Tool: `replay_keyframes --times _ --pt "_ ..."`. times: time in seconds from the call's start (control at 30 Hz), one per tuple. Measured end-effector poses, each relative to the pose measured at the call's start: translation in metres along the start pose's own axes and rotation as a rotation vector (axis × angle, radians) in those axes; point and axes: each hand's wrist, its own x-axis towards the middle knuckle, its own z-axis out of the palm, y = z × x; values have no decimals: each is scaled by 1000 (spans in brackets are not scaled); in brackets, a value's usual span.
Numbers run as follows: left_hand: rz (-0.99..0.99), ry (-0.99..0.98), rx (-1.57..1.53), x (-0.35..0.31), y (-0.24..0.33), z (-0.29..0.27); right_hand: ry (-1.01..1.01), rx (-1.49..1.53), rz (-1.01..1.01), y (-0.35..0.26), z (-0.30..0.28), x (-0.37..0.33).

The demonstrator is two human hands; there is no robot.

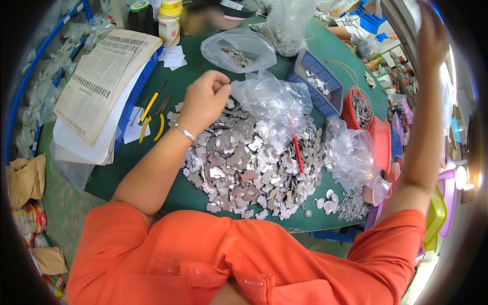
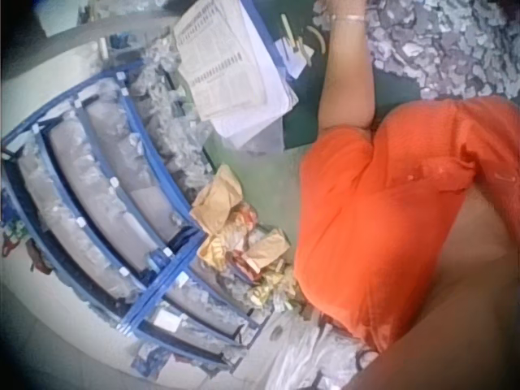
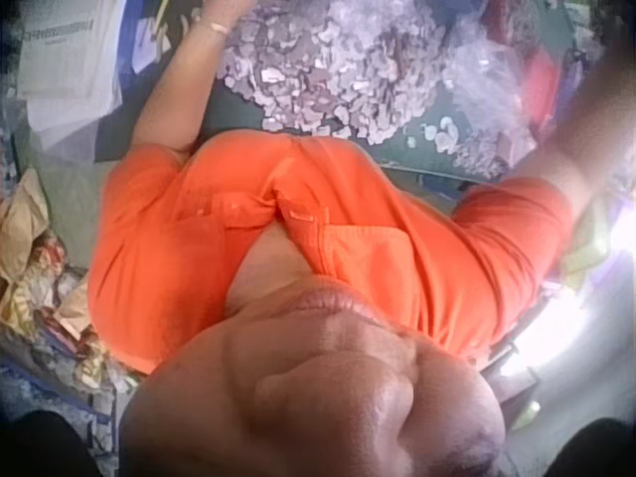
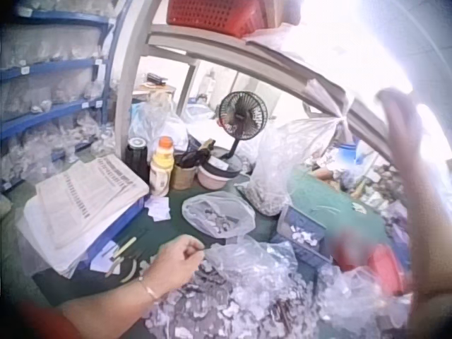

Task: The person sorts through a pile of small metal parts, placing some into plastic bags while holding a pen.

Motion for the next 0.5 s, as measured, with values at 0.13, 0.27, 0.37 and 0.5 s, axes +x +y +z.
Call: replay_keyframes --times 0.13,0.27,0.37,0.5 --pt "-174 -194 272 9 -6 10 -1006 183 490 -79 79 -131" --pt "-125 -37 233 28 -22 45 -1180 250 742 -75 103 -228" --pt "-318 -5 -285 43 -37 50 -1224 544 826 -74 111 -234" --pt "-700 0 -1016 42 -43 38 -792 336 969 -59 130 -229"
